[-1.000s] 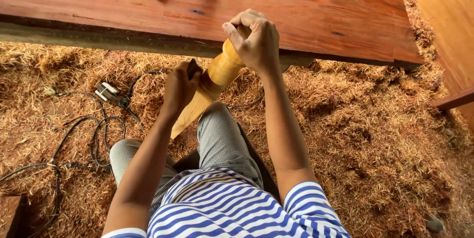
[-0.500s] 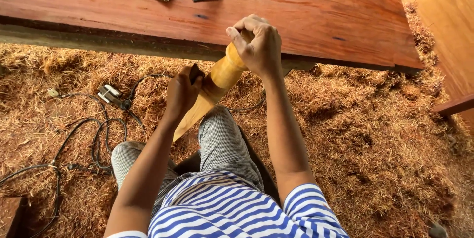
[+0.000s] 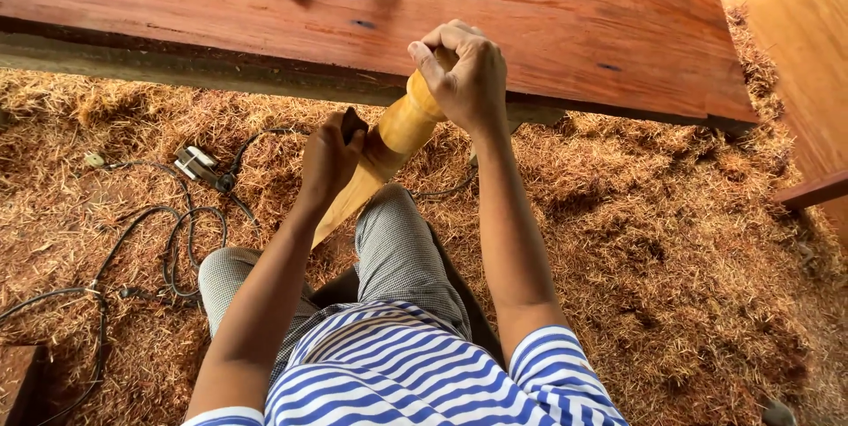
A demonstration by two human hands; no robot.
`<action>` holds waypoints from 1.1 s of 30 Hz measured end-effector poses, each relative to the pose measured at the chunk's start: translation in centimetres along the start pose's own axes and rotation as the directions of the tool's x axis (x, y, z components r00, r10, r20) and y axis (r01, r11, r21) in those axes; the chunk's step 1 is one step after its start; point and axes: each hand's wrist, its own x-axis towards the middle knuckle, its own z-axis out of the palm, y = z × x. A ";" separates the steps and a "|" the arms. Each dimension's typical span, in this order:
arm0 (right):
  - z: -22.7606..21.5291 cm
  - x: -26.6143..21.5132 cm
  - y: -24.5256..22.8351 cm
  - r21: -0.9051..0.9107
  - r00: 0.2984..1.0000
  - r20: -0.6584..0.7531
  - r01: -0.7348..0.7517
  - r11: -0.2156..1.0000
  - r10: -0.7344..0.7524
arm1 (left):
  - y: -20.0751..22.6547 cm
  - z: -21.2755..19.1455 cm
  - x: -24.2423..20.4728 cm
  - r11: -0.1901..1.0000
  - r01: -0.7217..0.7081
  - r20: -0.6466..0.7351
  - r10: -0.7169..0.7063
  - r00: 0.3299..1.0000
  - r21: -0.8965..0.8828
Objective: Manual sanding of a decorative wooden furniture leg using a piece of sandpaper.
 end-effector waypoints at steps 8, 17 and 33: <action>0.8 -0.1 1.5 0.006 0.999 0.025 -0.039 0.999 0.039 | 1.4 -2.0 -1.7 0.995 0.093 0.080 -0.091 0.993 -0.027; 0.1 0.0 0.3 -0.006 1.000 0.002 -0.002 1.000 0.002 | 1.2 -1.8 -2.7 0.997 -0.014 0.016 0.015 1.000 -0.072; -0.1 0.0 -0.2 0.021 1.000 0.004 -0.006 1.000 0.006 | 0.7 -1.0 -3.0 0.993 -0.096 -0.063 0.091 0.994 -0.070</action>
